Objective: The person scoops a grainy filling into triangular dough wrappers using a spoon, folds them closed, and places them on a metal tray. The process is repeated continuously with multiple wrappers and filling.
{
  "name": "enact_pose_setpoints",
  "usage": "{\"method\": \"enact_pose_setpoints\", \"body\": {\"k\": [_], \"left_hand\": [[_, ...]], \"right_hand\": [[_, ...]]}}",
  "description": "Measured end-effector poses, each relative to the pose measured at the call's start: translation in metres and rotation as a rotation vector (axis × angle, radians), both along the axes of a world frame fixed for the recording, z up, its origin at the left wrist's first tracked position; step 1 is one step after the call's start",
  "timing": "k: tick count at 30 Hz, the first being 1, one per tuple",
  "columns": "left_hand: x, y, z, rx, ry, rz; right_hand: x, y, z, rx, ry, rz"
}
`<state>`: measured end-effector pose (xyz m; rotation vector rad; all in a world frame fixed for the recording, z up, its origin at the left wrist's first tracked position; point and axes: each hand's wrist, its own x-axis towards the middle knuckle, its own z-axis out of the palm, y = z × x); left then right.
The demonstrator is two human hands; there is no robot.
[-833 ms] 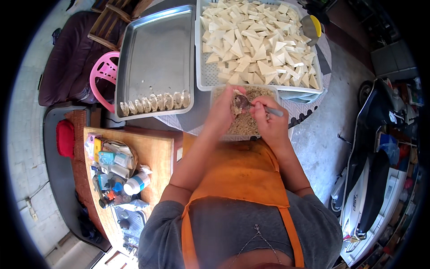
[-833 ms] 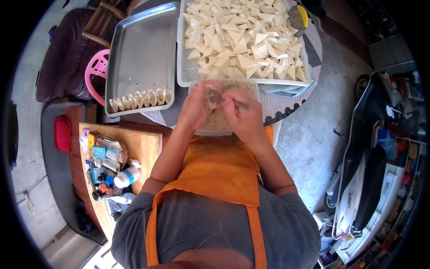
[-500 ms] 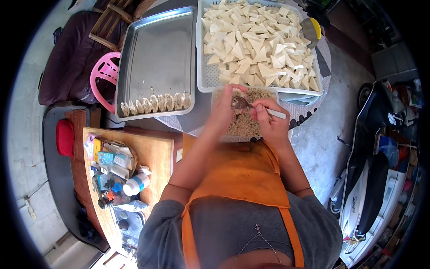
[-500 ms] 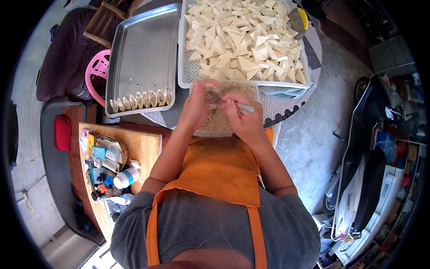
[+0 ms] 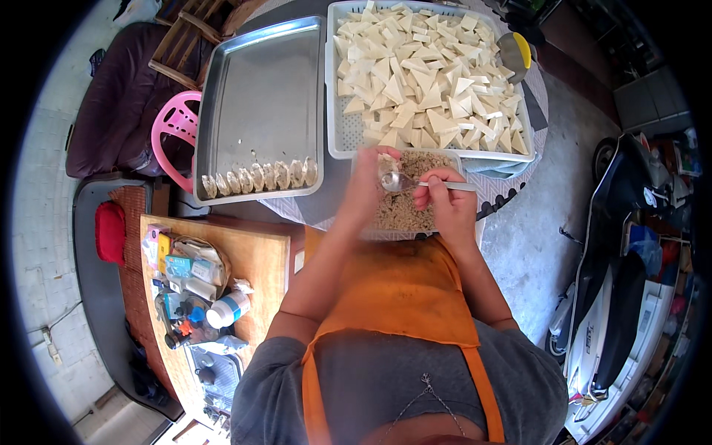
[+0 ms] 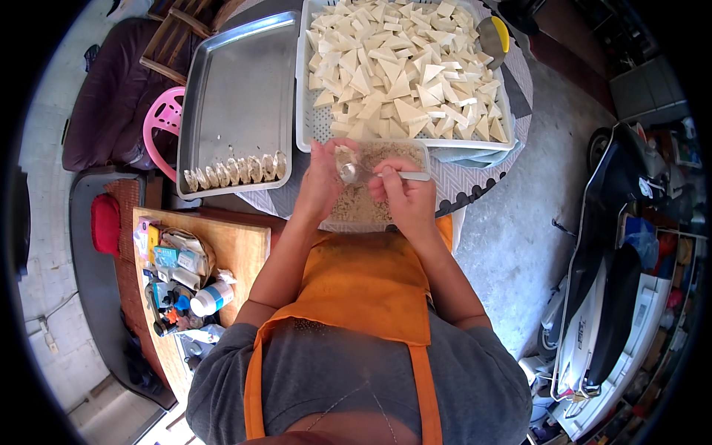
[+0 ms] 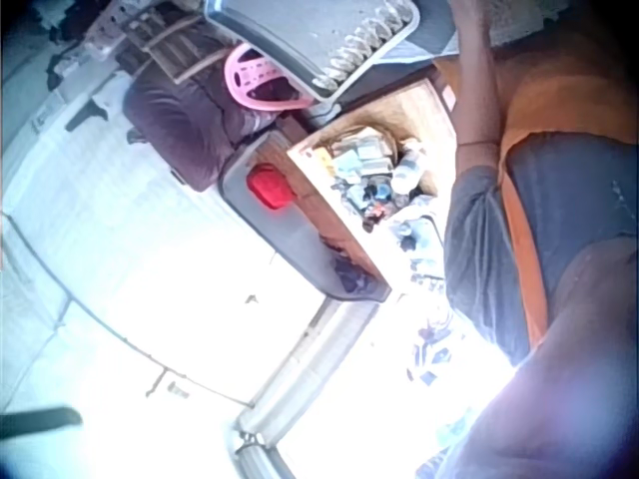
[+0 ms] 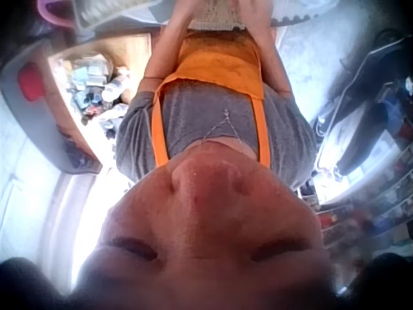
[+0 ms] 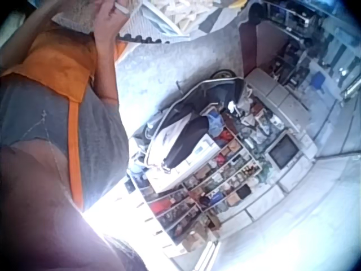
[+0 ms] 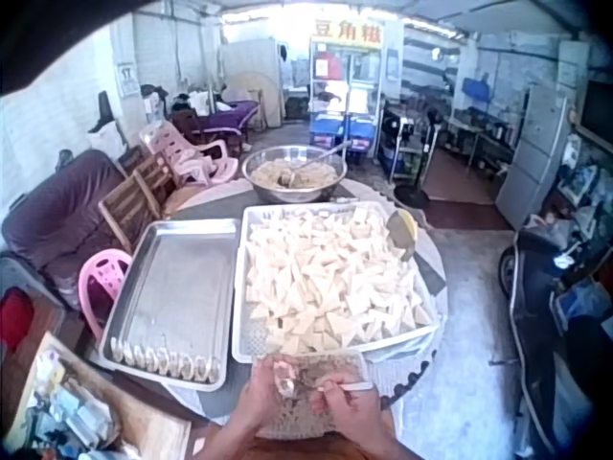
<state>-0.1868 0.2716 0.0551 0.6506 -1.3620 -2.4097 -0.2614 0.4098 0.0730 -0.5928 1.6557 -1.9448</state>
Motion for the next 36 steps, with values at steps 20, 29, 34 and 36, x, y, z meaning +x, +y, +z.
{"method": "enact_pose_setpoints", "body": {"k": [20, 29, 34, 36], "left_hand": [[-0.012, 0.013, 0.015, 0.164, 0.049, 0.104], [-0.018, 0.021, 0.008, -0.242, 0.278, 0.162], [-0.012, 0.018, 0.01, -0.536, 0.159, -0.044], [-0.009, 0.018, 0.011, -0.402, 0.139, -0.055]], "right_hand": [[-0.022, 0.034, -0.003, 0.055, -0.023, -0.119], [-0.009, 0.025, -0.003, 0.164, -0.125, 0.02], [-0.022, 0.029, 0.004, -0.003, -0.239, -0.099], [-0.03, 0.033, 0.002, -0.046, -0.195, -0.182]]}}
